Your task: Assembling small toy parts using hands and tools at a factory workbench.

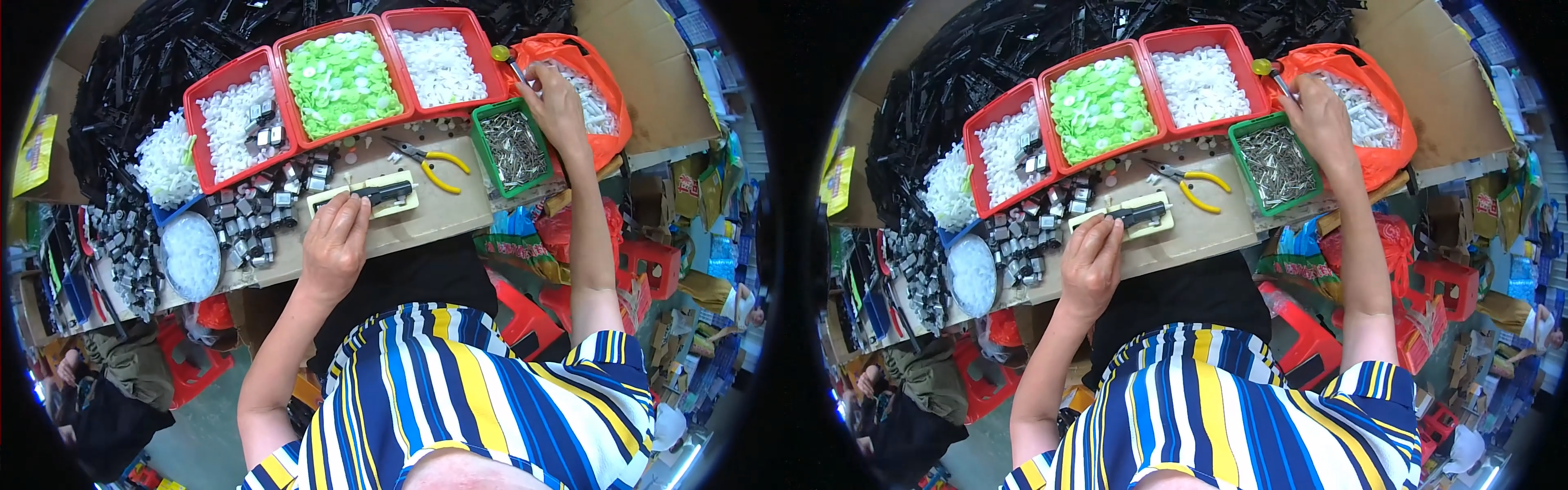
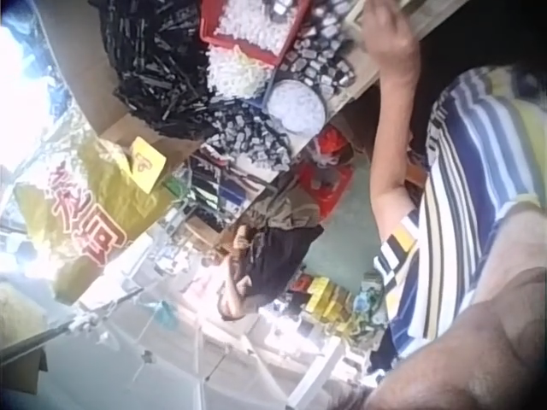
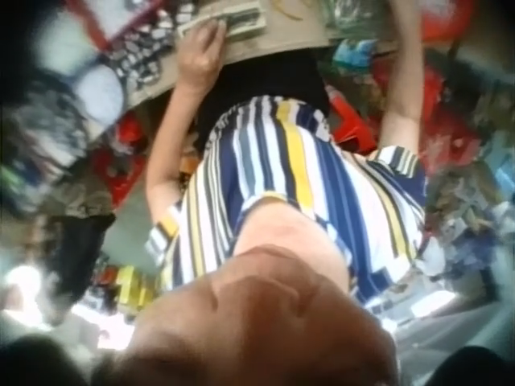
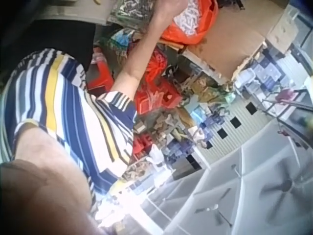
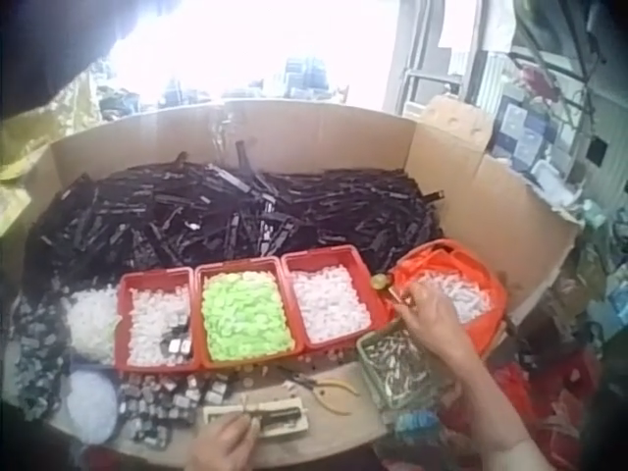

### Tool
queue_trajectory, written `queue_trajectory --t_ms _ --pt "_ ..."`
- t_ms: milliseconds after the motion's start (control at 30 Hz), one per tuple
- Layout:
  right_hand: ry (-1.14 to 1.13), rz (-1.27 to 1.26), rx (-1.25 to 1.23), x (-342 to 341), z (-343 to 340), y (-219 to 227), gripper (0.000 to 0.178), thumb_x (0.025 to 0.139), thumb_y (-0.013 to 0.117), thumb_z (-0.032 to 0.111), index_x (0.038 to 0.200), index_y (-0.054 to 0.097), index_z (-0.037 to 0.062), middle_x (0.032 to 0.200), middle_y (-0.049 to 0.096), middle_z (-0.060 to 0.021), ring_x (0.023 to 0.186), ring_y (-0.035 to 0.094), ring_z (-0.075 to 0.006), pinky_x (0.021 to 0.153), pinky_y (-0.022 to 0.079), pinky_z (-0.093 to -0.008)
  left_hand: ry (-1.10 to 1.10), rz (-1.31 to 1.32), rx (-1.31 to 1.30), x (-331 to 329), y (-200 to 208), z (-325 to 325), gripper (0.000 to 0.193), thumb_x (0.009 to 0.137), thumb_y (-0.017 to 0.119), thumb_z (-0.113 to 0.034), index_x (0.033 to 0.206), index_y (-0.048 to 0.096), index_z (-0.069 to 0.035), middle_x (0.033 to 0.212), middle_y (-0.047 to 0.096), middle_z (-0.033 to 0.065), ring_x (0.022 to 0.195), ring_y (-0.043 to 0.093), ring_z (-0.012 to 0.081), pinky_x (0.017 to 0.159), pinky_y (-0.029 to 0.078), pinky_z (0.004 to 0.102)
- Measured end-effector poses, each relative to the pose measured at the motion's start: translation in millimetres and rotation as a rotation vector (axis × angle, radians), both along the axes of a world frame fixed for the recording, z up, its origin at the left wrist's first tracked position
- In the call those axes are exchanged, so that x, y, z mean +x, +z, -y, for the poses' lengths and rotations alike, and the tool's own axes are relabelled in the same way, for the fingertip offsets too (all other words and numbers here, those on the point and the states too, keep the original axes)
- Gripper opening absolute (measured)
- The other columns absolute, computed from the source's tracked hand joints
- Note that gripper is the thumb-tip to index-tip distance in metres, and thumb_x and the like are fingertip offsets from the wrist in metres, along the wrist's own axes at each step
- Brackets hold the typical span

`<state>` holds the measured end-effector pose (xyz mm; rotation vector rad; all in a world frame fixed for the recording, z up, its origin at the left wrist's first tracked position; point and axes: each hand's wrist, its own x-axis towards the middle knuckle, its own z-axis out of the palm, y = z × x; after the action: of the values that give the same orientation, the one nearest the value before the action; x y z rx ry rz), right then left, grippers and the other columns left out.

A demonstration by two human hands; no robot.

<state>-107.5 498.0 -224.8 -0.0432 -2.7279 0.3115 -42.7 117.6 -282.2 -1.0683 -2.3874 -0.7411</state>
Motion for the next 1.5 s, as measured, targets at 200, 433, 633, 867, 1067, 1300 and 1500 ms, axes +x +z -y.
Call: queue_trajectory --t_ms 200,433,633,867,1067,1300,1500 --pt "0.021 0.045 0.028 -9.7 -24.0 -11.1 0.020 0.088 0.068 0.016 0.093 0.061 -0.0025 0.090 0.067 -0.0239 0.086 0.066 -0.0423 0.075 0.051 -0.0495 -0.009 -0.050 -0.025 -2.8 2.8 -1.1 0.033 0.075 0.067 0.001 0.107 0.069 0.007 0.104 0.066 0.0147 0.102 0.066 0.0310 0.086 0.055 0.0394" --pt "0.073 -0.097 -0.064 27.1 34.4 33.8 0.016 0.097 0.056 0.013 0.098 0.057 -0.0026 0.086 0.062 -0.0244 0.082 0.063 -0.0443 0.070 0.047 -0.0515 -0.001 -0.066 -0.054 -1.6 1.4 -0.4 0.034 0.074 0.067 0.000 0.106 0.069 0.007 0.104 0.066 0.0147 0.102 0.066 0.0307 0.086 0.055 0.0392" --pt "0.424 0.182 -0.225 85.1 125.7 11.9 0.017 0.097 0.059 0.011 0.110 0.054 0.0019 0.089 0.064 -0.0222 0.082 0.066 -0.0420 0.067 0.052 -0.0494 0.007 -0.065 -0.031 -2.6 0.7 -0.4 0.033 0.073 0.068 0.006 0.106 0.071 0.005 0.103 0.067 0.0134 0.099 0.066 0.0302 0.085 0.055 0.0395" --pt "0.524 -0.090 -0.164 95.3 147.7 39.6 0.027 0.091 0.067 0.008 0.115 0.055 0.0026 0.088 0.066 -0.0151 0.074 0.066 -0.0337 0.063 0.051 -0.0418 0.016 -0.073 -0.033 -1.4 -0.5 0.3 0.033 0.073 0.068 0.003 0.106 0.071 0.004 0.104 0.067 0.0132 0.101 0.066 0.0298 0.085 0.055 0.0394" --pt "0.472 0.231 0.106 100.3 155.3 -1.2 0.027 0.091 0.063 0.010 0.116 0.058 0.0025 0.077 0.059 -0.0120 0.064 0.064 -0.0308 0.056 0.050 -0.0412 0.009 -0.091 -0.027 -1.8 -5.2 -2.0 0.033 0.073 0.068 0.002 0.106 0.071 0.005 0.104 0.067 0.0137 0.101 0.066 0.0301 0.085 0.055 0.0392" --pt "0.447 0.146 0.053 105.9 157.1 11.1 0.027 0.092 0.063 0.013 0.118 0.058 0.0056 0.075 0.062 -0.0129 0.063 0.065 -0.0320 0.054 0.051 -0.0427 0.006 -0.116 -0.038 -1.7 -2.7 -0.6 0.029 0.076 0.068 -0.002 0.103 0.069 0.008 0.104 0.065 0.0153 0.103 0.065 0.0304 0.086 0.054 0.0388" --pt "0.486 0.134 0.028 92.9 159.8 29.6 0.031 0.092 0.064 0.013 0.121 0.059 0.0053 0.077 0.063 -0.0127 0.066 0.067 -0.0311 0.056 0.052 -0.0432 0.061 -0.040 -0.068 18.0 -4.9 -6.4 0.035 0.077 0.063 0.004 0.112 0.066 0.010 0.115 0.064 0.0204 0.112 0.062 0.0359 0.096 0.052 0.0423"
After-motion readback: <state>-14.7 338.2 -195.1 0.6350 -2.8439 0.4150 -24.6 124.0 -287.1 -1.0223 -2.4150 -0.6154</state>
